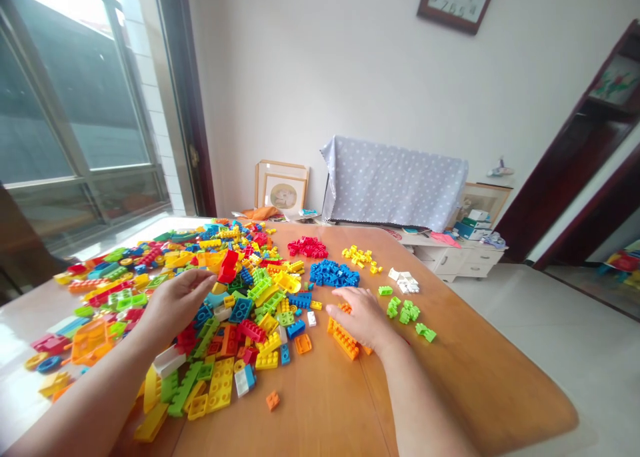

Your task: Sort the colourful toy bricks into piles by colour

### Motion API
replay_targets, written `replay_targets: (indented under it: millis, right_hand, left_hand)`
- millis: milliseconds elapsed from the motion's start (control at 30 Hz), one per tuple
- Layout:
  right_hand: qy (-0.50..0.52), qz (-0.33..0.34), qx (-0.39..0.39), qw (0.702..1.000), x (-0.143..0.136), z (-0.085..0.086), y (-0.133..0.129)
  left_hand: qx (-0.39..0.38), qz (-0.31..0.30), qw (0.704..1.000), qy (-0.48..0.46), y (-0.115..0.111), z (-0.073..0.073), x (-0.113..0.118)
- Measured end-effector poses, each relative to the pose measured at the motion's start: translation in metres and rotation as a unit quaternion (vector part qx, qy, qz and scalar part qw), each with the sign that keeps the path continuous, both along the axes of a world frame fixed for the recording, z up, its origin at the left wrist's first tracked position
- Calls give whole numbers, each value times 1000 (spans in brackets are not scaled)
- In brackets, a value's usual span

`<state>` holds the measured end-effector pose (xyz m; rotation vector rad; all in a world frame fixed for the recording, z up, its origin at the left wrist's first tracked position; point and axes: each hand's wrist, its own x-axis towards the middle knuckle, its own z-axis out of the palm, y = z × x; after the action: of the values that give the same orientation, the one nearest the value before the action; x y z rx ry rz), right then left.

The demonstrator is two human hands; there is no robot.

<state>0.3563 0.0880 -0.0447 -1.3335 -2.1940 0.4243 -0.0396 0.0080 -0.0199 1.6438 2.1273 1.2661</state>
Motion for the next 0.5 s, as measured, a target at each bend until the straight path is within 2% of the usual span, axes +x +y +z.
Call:
replay_targets:
  millis: [100,200,300,367,500]
  right_hand:
    - [182,-48,-7,982,8,11,7]
    - [361,-124,7,924,13,27,7]
    - [459,-163,9,874,2,43,-2]
    - [462,-140,-18,875,-15,49,-11]
    - [399,-35,-109,910,-60,49,-28]
  left_hand:
    - [-3,3,1000,-6,0,1,1]
    - [-3,4,1000,-17,0,2,0]
    - [8,4,1000,-19,0,2,-3]
    - [18,8,1000,-24,0,2,-5]
    - [23,8,999,-28,-2,3,-5]
